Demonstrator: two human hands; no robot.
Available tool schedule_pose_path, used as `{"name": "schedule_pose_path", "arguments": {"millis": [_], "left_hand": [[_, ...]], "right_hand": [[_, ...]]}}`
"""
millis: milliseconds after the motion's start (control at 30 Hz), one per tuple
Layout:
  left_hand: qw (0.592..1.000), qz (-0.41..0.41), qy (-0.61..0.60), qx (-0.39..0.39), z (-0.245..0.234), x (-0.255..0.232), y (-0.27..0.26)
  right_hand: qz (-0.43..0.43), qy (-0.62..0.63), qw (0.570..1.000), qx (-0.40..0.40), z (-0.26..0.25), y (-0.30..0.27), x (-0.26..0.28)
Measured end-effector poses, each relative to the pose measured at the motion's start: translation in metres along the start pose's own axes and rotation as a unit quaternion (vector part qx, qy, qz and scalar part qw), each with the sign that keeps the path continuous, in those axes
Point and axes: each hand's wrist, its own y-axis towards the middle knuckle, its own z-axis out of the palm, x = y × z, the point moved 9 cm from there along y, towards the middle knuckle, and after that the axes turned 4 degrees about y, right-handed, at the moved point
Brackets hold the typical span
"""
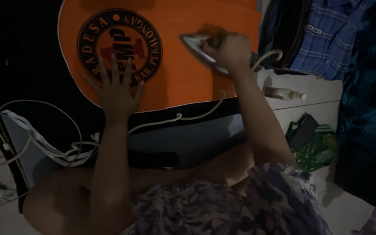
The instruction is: The person irons a shirt by hand using an iron on a flat surface, then folds it.
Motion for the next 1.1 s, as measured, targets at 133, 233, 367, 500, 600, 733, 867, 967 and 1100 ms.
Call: {"name": "schedule_pose_path", "arguments": {"millis": [133, 233, 367, 500, 600, 733, 867, 967, 1100], "left_hand": [[1.0, -0.004, 0.001, -0.001, -0.004, -0.004, -0.001], [1.0, -0.006, 0.027, 0.005, -0.001, -0.001, -0.001], [0.998, 0.004, 0.063, 0.011, 0.006, 0.001, 0.0], [0.998, 0.009, 0.06, 0.005, 0.011, 0.006, 0.0], [0.992, 0.023, 0.115, -0.034, 0.01, 0.004, -0.002], [0.994, -0.008, 0.047, -0.095, -0.008, 0.007, 0.027], [0.963, 0.19, 0.018, -0.192, -0.034, -0.053, 0.118], [0.957, 0.249, 0.035, -0.144, -0.015, -0.11, 0.215], [0.923, 0.328, 0.034, -0.198, 0.015, -0.177, 0.281]], "right_hand": [[-0.003, -0.08, 0.995, -0.055, 0.006, 0.028, -0.018], [0.03, -0.073, 0.997, 0.014, 0.029, 0.057, -0.045], [-0.075, -0.07, 0.976, -0.192, 0.004, 0.071, -0.041], [0.011, -0.045, 0.997, -0.053, 0.03, 0.078, -0.06], [0.034, -0.052, 0.997, 0.048, 0.033, 0.066, -0.059], [0.068, -0.011, 0.983, 0.167, 0.022, 0.036, -0.034], [0.136, 0.026, 0.96, 0.244, 0.008, -0.001, -0.015], [0.129, 0.046, 0.97, 0.2, -0.009, -0.016, 0.003], [0.147, 0.048, 0.953, 0.262, -0.004, -0.032, 0.009]]}}
